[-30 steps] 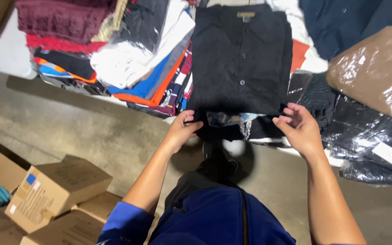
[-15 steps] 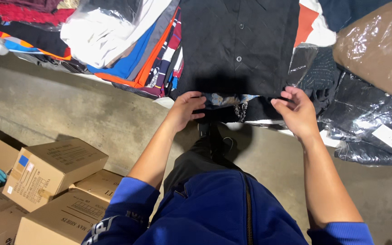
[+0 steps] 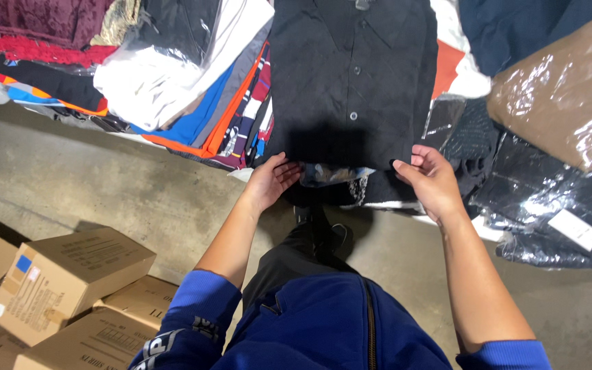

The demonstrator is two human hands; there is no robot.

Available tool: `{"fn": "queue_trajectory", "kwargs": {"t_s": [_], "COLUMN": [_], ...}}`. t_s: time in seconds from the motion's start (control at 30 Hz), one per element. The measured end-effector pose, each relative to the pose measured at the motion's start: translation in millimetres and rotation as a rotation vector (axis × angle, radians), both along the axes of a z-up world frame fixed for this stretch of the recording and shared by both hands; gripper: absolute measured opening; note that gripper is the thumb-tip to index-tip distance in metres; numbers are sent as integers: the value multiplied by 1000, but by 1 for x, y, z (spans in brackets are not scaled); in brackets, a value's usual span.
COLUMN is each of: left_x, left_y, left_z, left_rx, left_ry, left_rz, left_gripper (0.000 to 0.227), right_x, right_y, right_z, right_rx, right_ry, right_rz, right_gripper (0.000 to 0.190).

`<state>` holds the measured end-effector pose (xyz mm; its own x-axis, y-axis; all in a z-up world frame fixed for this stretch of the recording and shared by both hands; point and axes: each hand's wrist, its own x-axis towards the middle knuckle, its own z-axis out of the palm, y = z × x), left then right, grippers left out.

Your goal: The person picks up several folded shirts one at a time from a table and places them into a cardboard box.

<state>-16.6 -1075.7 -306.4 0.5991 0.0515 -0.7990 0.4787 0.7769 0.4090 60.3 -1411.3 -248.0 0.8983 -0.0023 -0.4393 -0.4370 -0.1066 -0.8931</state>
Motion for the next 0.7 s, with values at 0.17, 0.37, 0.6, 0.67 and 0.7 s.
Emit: {"fn": "queue_trajectory", "kwargs": {"t_s": [0.17, 0.37, 0.6, 0.67, 0.7], "left_x": [14, 23, 46, 52, 56], "left_y": [10, 12, 20, 19, 19], "left_z": [-38, -52, -16, 15, 30], "left_rx": [-60, -143, -225, -218, -208], "left_ry": [-26, -20, 15, 7, -2], "left_rz": [206, 344, 193, 153, 112], "left_gripper": [52, 43, 56, 59, 62], "right_x": [13, 30, 59, 58, 58], "right_y": [8, 1, -12, 5, 14], "right_z": [22, 9, -25, 7, 24], "right_rx": [49, 3, 62, 75, 91], "right_ry": [55, 101, 25, 22, 18], "right_rz": [-23, -70, -42, -42, -42], "right_gripper": [51, 50, 31, 31, 31]}}
